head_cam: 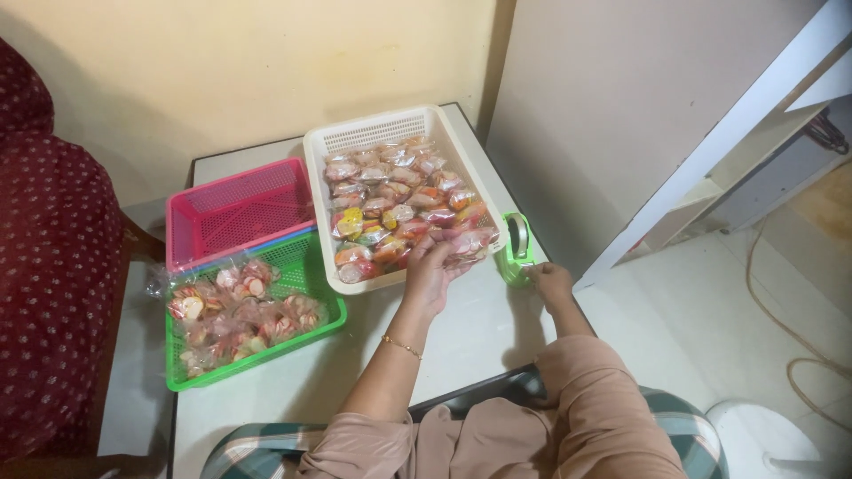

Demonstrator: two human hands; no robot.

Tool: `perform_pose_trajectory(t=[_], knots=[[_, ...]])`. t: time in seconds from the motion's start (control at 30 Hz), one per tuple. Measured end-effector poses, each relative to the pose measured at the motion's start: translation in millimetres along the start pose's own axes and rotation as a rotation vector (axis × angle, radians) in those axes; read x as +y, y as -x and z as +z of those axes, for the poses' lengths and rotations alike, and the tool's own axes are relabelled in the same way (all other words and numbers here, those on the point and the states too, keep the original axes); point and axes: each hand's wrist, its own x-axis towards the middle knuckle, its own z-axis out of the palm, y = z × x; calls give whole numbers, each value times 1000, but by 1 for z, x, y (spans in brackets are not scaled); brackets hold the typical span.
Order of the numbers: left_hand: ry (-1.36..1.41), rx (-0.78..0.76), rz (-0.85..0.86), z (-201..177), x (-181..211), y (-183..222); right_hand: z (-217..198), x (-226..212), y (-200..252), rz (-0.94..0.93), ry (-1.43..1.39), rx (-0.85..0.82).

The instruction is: Transferring small individually wrapped food items from a basket into plastic bags for packaging.

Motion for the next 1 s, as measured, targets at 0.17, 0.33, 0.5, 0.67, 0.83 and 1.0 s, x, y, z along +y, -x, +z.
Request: perform_pose_trajectory(t=[0.17,0.33,0.5,0.67,0.83,1.0], knots=[[2,12,9,2,6,4,-7,-25,28,-54,74,11],[4,34,39,2,6,3,-5,-21,22,-125,168,27],[-70,71,94,-7,3,-4,1,-11,7,-210,314,67],[-165,115,192,-7,22,9,0,-96,59,-143,49,-123],[-205,155,282,-13,27,10,5,-198,152,-244,-354,-413],[-235,192,396,-11,32,20,14,-226,180,-478,-409,-555]])
